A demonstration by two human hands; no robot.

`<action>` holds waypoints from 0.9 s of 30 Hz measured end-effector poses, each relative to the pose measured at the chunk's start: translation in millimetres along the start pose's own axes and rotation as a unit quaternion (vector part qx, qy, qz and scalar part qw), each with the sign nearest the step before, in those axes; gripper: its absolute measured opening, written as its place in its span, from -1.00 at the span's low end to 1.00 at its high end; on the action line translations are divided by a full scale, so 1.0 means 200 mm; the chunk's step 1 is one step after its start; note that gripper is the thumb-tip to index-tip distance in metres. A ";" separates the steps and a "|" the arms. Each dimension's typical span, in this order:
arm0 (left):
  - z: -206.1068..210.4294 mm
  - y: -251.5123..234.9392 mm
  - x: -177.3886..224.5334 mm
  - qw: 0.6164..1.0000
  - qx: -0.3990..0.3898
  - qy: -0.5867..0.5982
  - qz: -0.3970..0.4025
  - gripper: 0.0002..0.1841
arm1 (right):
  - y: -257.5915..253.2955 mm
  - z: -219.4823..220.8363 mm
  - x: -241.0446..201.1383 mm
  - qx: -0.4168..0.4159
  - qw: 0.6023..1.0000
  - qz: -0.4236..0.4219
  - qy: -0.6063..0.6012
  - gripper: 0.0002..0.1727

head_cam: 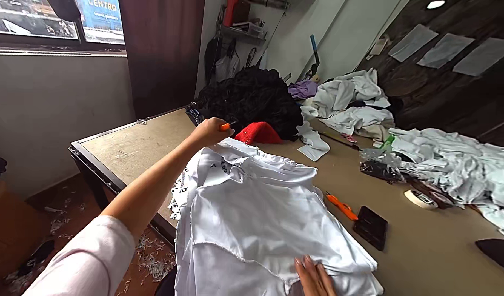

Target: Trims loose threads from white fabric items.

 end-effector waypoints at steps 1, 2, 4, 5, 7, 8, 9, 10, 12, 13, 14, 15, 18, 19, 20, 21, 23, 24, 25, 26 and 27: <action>0.13 -0.10 -0.14 0.997 -0.058 -0.038 -0.030 -0.56 | 0.00 0.04 0.02 0.032 0.999 -0.004 0.000 -0.25; 0.26 -0.14 -0.25 0.990 -0.115 -0.063 -0.048 -0.50 | -0.01 0.08 0.04 0.063 0.998 -0.008 0.005 -0.33; 0.45 -0.13 -0.36 0.973 -0.209 -0.082 -0.059 -0.52 | -0.05 0.08 0.05 0.121 0.992 -0.013 0.016 -0.53; 0.49 -0.10 -0.36 0.968 -0.230 -0.083 -0.054 -0.54 | -0.06 0.07 0.07 0.133 0.991 -0.012 0.018 -0.61; 0.45 -0.02 -0.35 0.962 -0.249 -0.100 -0.049 -0.58 | -0.07 0.04 0.17 0.136 0.991 -0.011 0.007 -0.73; 0.39 0.04 -0.33 0.961 -0.248 -0.110 -0.053 -0.60 | -0.06 0.02 0.24 0.140 0.990 -0.014 -0.003 -0.76; 0.33 0.12 -0.31 0.958 -0.252 -0.120 -0.061 -0.61 | -0.05 0.01 0.34 0.147 0.989 -0.020 -0.013 -0.76; 0.27 0.22 -0.28 0.956 -0.257 -0.129 -0.061 -0.60 | -0.05 0.00 0.45 0.158 0.987 -0.030 -0.023 -0.75; 0.18 0.46 -0.19 0.955 -0.264 -0.128 -0.050 -0.59 | -0.07 -0.04 0.68 0.171 0.982 -0.071 -0.041 -0.68; 0.15 0.60 -0.12 0.956 -0.264 -0.120 -0.035 -0.59 | -0.09 -0.06 0.77 0.156 0.982 -0.097 -0.036 -0.66; 0.12 0.75 -0.05 0.958 -0.264 -0.109 -0.025 -0.60 | -0.11 -0.07 0.84 0.119 0.986 -0.114 -0.015 -0.64; 0.10 0.90 0.02 0.961 -0.263 -0.089 -0.020 -0.59 | -0.14 -0.10 0.88 0.063 0.991 -0.116 0.016 -0.61; 0.00 1.25 0.18 0.958 -0.285 -0.041 0.010 -0.59 | -0.22 -0.30 0.77 -0.027 0.995 -0.015 0.095 -0.52; -0.07 1.27 0.22 0.959 -0.276 -0.046 0.043 -0.67 | -0.25 -0.39 0.63 0.025 0.997 -0.001 0.079 -0.58; -0.16 1.25 0.26 0.966 -0.236 -0.051 0.089 -0.74 | -0.27 -0.46 0.48 0.081 0.996 0.022 0.034 -0.68; -0.26 1.19 0.31 0.976 -0.163 -0.044 0.139 -0.81 | -0.28 -0.49 0.34 0.119 0.991 0.061 -0.025 -0.67; -0.39 1.04 0.49 0.981 -0.035 0.042 0.187 -0.86 | -0.28 -0.45 0.13 0.128 0.974 0.133 -0.134 -0.52; -0.40 0.98 0.62 0.974 0.004 0.105 0.203 -0.87 | -0.28 -0.42 0.05 0.124 0.970 0.146 -0.151 -0.48; -0.35 0.94 0.75 0.963 0.017 0.151 0.223 -0.87 | -0.28 -0.38 0.00 0.124 0.968 0.155 -0.156 -0.44; -0.24 0.93 0.87 0.952 -0.002 0.178 0.249 -0.84 | -0.28 -0.35 -0.03 0.131 0.964 0.165 -0.164 -0.38; -0.10 0.95 0.96 0.941 -0.047 0.185 0.278 -0.76 | -0.27 -0.32 -0.04 0.144 0.959 0.175 -0.167 -0.29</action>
Point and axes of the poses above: each hand's wrist, its own y-axis away from the middle knuckle, its own z-axis out of the palm, x = y × z, the point moved 9 cm from there along -y, towards the middle knuckle, and after that the axes turned 15 degrees about x, right-handed, at the moved point
